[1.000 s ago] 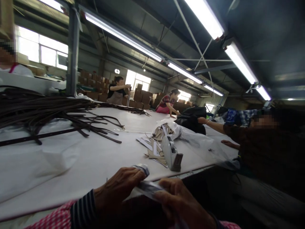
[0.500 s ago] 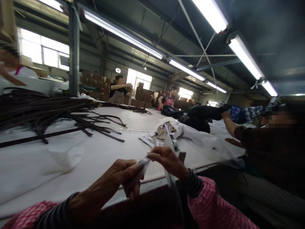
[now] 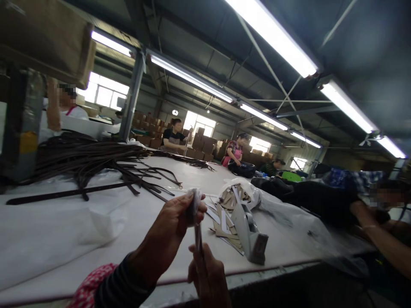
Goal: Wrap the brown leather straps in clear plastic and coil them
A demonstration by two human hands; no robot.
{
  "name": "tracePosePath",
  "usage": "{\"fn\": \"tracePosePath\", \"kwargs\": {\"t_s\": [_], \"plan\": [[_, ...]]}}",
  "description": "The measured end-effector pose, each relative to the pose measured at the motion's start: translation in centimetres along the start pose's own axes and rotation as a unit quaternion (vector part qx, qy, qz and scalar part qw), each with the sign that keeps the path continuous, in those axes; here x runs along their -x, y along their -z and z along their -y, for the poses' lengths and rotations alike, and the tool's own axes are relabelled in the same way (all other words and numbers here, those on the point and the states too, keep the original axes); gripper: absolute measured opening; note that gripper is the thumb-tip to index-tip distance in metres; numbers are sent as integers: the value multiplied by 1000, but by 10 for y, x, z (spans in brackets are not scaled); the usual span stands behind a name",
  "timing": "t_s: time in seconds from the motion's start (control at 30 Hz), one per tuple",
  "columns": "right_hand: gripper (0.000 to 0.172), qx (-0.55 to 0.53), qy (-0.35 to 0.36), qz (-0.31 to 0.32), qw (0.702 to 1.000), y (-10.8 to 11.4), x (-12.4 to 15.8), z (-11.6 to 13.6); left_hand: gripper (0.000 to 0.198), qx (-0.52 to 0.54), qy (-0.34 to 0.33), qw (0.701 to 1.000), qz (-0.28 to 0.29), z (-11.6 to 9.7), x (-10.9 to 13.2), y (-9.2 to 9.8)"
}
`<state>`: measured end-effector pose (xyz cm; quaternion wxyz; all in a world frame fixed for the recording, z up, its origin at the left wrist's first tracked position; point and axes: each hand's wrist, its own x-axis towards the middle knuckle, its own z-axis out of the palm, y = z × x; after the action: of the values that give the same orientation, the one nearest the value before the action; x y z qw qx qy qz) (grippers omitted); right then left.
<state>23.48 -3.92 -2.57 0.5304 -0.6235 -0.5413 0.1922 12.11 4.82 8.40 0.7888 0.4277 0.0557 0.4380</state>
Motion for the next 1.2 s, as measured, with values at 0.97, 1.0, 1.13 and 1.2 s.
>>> {"fn": "tracePosePath", "kwargs": {"t_s": [0.97, 1.0, 1.13, 1.2], "plan": [[31, 47, 178, -17, 983, 8, -39, 55, 32, -32, 51, 998, 13, -22, 16, -15], [33, 29, 153, -7, 988, 6, -38, 56, 31, -30, 42, 999, 7, -25, 12, -17], [46, -122, 10, 120, 985, 5, -21, 49, 28, -92, -73, 993, -23, -39, -7, -13], [52, -195, -60, 184, 961, 10, -7, 44, 32, -170, -148, 974, -28, -40, -15, 0]]}}
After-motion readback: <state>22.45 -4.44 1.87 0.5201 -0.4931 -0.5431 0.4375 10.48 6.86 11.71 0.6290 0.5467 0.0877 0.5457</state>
